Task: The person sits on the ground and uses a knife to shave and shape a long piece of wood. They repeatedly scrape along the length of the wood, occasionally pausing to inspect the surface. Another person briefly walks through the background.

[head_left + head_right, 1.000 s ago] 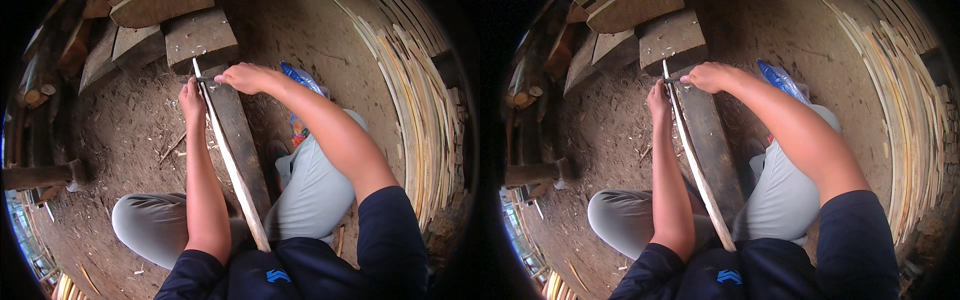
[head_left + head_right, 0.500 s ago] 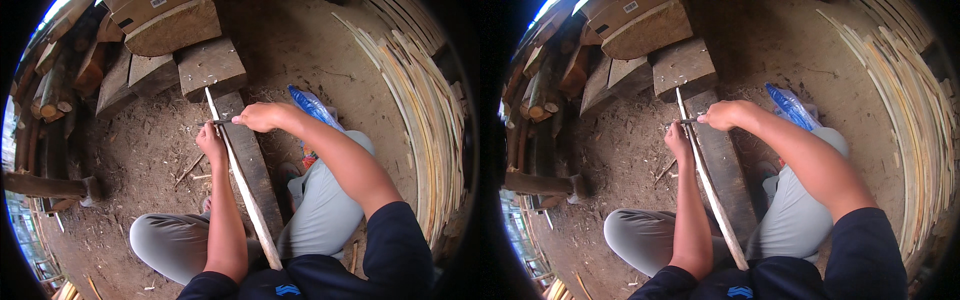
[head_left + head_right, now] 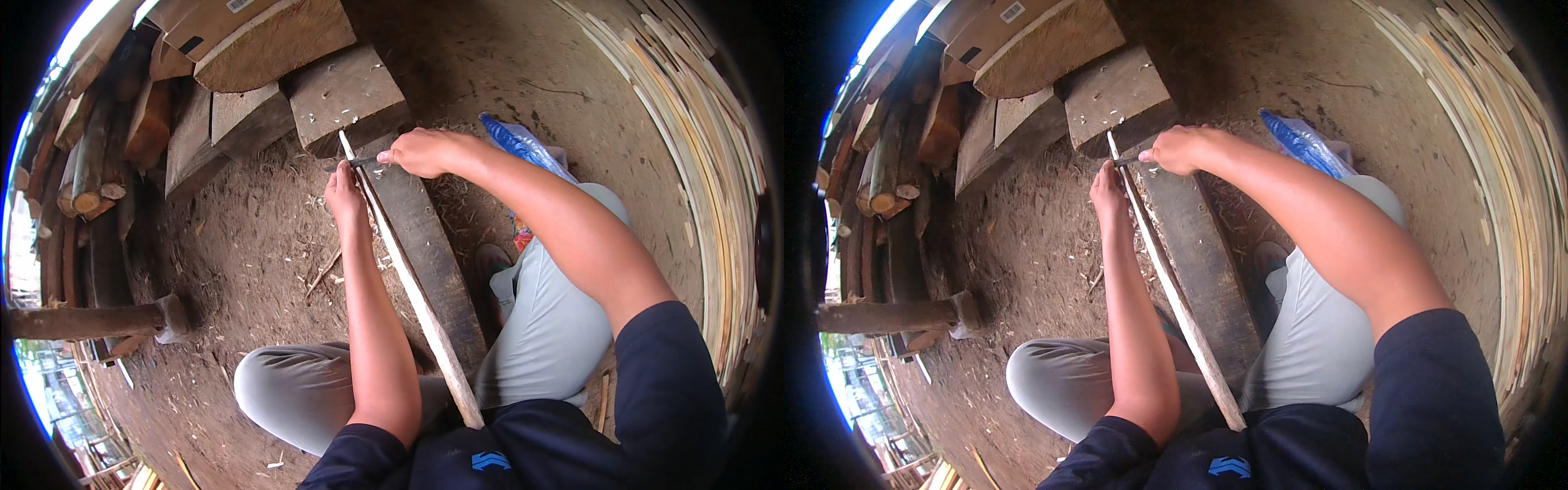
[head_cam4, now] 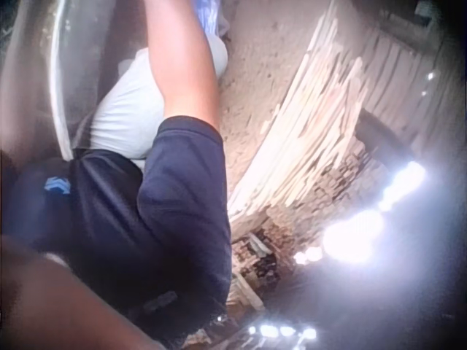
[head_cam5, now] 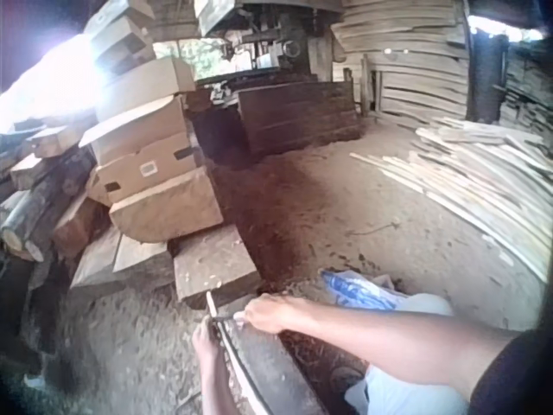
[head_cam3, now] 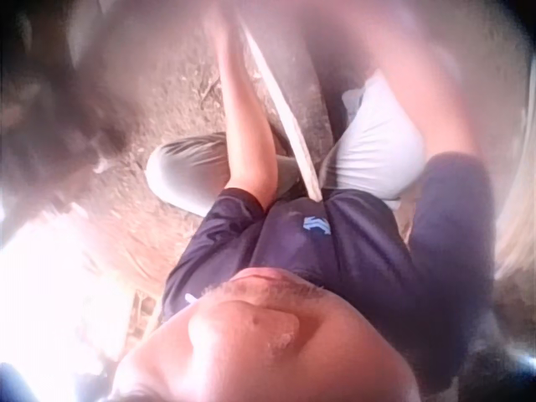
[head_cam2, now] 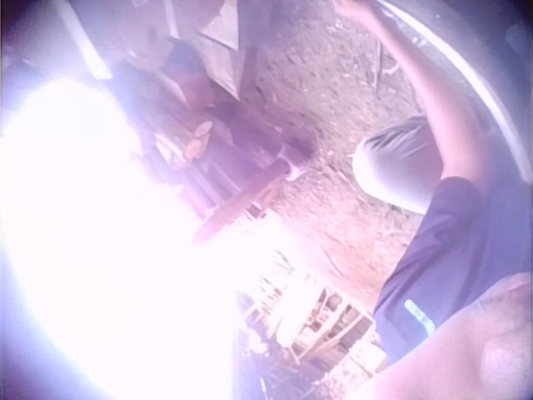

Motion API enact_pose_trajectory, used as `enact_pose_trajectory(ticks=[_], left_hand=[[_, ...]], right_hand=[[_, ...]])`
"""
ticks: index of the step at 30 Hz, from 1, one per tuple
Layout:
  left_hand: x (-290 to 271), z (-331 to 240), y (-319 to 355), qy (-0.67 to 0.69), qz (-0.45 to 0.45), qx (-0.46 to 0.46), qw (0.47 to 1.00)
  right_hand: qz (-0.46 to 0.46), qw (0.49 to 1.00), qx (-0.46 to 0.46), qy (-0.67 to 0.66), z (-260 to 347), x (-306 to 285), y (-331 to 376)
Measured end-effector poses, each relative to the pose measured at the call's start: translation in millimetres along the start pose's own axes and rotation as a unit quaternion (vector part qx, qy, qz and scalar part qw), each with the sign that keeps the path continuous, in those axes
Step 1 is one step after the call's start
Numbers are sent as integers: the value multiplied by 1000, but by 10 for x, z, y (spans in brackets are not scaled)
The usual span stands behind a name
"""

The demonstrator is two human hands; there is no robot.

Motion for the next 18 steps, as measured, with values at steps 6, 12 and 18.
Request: enact_pose_trajectory(ticks=[6, 12, 18], left_hand=[[-7, -68, 248, -64, -37, 6, 997], [-30, -122, 509, -91, -79, 22, 992], [-28, -45, 557, -61, -84, 33, 994]], right_hand=[[107, 994, -4, 20, -108, 62, -21], [187, 980, 45, 39, -52, 76, 114], [147, 987, 28, 51, 18, 31, 267]])
Point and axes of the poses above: each hand's wrist, its own y-axis away from the middle knuckle, its own x-axis out of the palm, z = x × y, the point moved 3 cm from there along -y, towards the middle knuckle, and after that the axes turned 5 degrees about -y, right-handed, at the moved point
